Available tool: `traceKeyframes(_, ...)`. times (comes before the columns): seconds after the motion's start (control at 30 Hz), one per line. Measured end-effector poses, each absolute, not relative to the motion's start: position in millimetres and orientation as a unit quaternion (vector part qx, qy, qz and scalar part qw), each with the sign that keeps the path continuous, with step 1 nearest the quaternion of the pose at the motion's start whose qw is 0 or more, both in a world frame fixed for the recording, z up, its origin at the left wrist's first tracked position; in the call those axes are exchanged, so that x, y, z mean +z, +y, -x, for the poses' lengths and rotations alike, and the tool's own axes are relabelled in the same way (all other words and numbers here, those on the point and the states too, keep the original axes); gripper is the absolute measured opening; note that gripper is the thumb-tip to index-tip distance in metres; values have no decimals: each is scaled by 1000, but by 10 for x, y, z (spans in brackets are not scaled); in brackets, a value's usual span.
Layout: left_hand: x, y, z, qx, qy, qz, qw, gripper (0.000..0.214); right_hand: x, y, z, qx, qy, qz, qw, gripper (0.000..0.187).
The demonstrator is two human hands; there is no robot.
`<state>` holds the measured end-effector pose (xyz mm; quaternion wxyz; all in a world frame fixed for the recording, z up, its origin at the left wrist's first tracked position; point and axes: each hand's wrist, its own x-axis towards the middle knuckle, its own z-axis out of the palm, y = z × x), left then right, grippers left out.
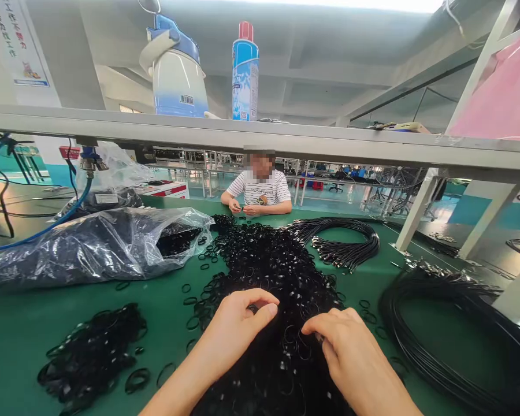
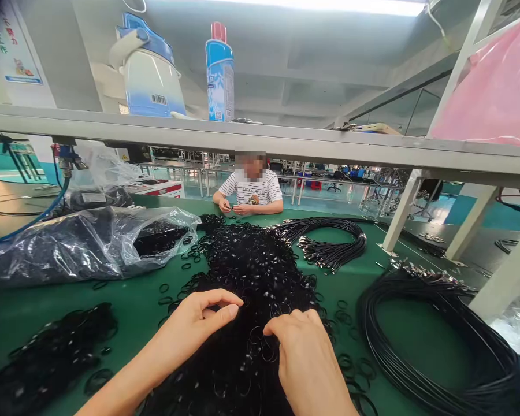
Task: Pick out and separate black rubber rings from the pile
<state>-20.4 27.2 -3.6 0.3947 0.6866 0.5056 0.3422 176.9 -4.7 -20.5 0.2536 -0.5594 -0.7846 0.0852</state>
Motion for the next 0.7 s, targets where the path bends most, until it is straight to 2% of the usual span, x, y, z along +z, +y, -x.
traceKeyframes(0.1,-32,253,201,337,500,-671,431,17,-184,-76,-1780,103,-807,522,257,51)
traceKeyframes(0.2,-30,247,204,334,475,-629,517,24,-122,-113,-1801,99,-833,486,245,52)
traceKeyframes(0.3,-35,248,207,332,454,-616,551,27,-71,-142,-1782,102,-846,471,227,45)
traceKeyframes(0.5,-89,244,212,372,376,-596,604,30,-243,-111,-1600,132,-854,481,149,16)
traceKeyframes(0.57,-102,249,230,385,374,-580,612,31,-299,-86,-1571,138,-846,485,175,22)
traceKeyframes(0.63,-105,256,253,401,384,-559,616,32,-307,-61,-1587,169,-824,485,238,26)
traceKeyframes(0.7,-103,260,268,406,406,-540,616,34,-278,-35,-1636,221,-781,506,292,24)
